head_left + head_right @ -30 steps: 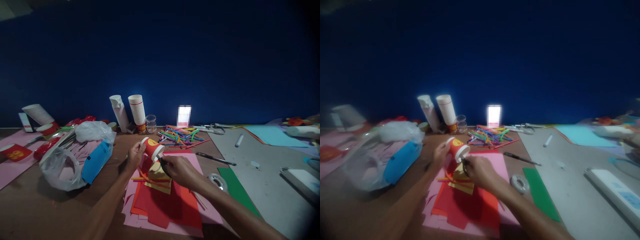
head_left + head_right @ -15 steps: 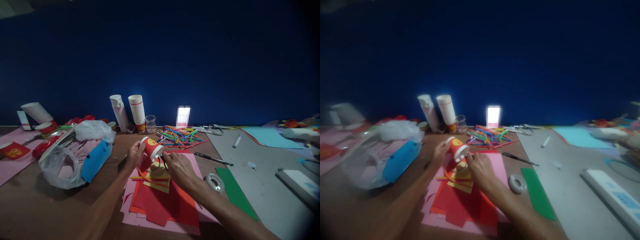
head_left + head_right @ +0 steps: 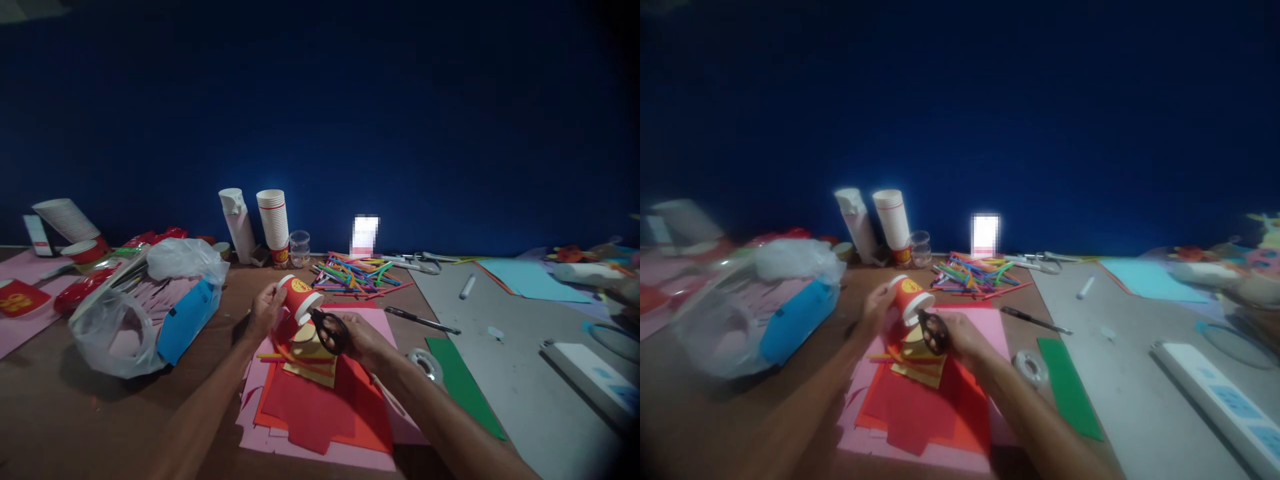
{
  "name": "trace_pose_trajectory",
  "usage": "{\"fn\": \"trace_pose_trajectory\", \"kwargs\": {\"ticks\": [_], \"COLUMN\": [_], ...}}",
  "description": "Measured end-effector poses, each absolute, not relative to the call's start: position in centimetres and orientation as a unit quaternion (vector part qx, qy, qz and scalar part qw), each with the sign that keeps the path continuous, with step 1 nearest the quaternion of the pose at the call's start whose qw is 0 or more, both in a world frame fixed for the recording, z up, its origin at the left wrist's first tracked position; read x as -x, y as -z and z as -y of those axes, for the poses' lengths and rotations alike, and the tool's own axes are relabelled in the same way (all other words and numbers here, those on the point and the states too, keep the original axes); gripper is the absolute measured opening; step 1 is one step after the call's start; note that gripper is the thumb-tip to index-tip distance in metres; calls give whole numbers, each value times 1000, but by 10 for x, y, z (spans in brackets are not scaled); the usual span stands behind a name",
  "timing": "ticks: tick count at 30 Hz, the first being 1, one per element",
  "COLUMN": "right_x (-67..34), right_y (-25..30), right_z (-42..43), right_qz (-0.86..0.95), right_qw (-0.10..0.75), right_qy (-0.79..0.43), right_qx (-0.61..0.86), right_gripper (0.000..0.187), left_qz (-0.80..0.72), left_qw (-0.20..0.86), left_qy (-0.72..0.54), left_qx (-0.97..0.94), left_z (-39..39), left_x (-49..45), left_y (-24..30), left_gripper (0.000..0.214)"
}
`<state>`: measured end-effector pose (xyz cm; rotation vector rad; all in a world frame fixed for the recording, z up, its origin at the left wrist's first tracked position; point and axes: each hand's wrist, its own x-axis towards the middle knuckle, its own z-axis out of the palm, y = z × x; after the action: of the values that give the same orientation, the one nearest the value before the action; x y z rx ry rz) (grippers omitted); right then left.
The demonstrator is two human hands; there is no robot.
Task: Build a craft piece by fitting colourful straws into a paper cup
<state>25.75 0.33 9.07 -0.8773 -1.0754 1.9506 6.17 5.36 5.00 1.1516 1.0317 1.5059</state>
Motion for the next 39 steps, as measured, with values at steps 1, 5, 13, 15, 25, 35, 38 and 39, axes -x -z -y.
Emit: {"fn": "trace_pose_trajectory", "kwargs": {"ticks": [1,5,13,15,25,35,38,39], "right_x": [-258,-262,-252,-251,-252,-257,-251,-249], "right_y": [-91,-95,-105,-106,-88,-102,-104,-105], "right_z": [-3,-3,13,12,-6,6,12,13], "right_qz": [430,606,837,833,436,810,831,833], "right_qw": [365,321,100,123,372,202,129,121], "right_qy": [-752,-601,11,-30,-744,-159,0,13], "right_qx": [341,411,537,538,343,528,541,540], "right_gripper": [31,18,27,26,27,25,28,27], "left_qz": [-421,-422,-433,-433,-402,-395,-399,-398], "left_qw": [474,471,459,449,498,495,483,478], "left_qy": [-615,-619,-607,-606,-629,-617,-620,-622], "left_qx": [-468,-466,-483,-493,-441,-468,-473,-475], "left_z": [-53,-52,-55,-55,-51,-51,-54,-54], "left_x": [-61,-62,-65,-65,-64,-65,-65,-66], "left_y": [-51,-52,-53,-54,-62,-58,-54,-53], "left_gripper": [32,34,31,30,36,31,30,31]}}
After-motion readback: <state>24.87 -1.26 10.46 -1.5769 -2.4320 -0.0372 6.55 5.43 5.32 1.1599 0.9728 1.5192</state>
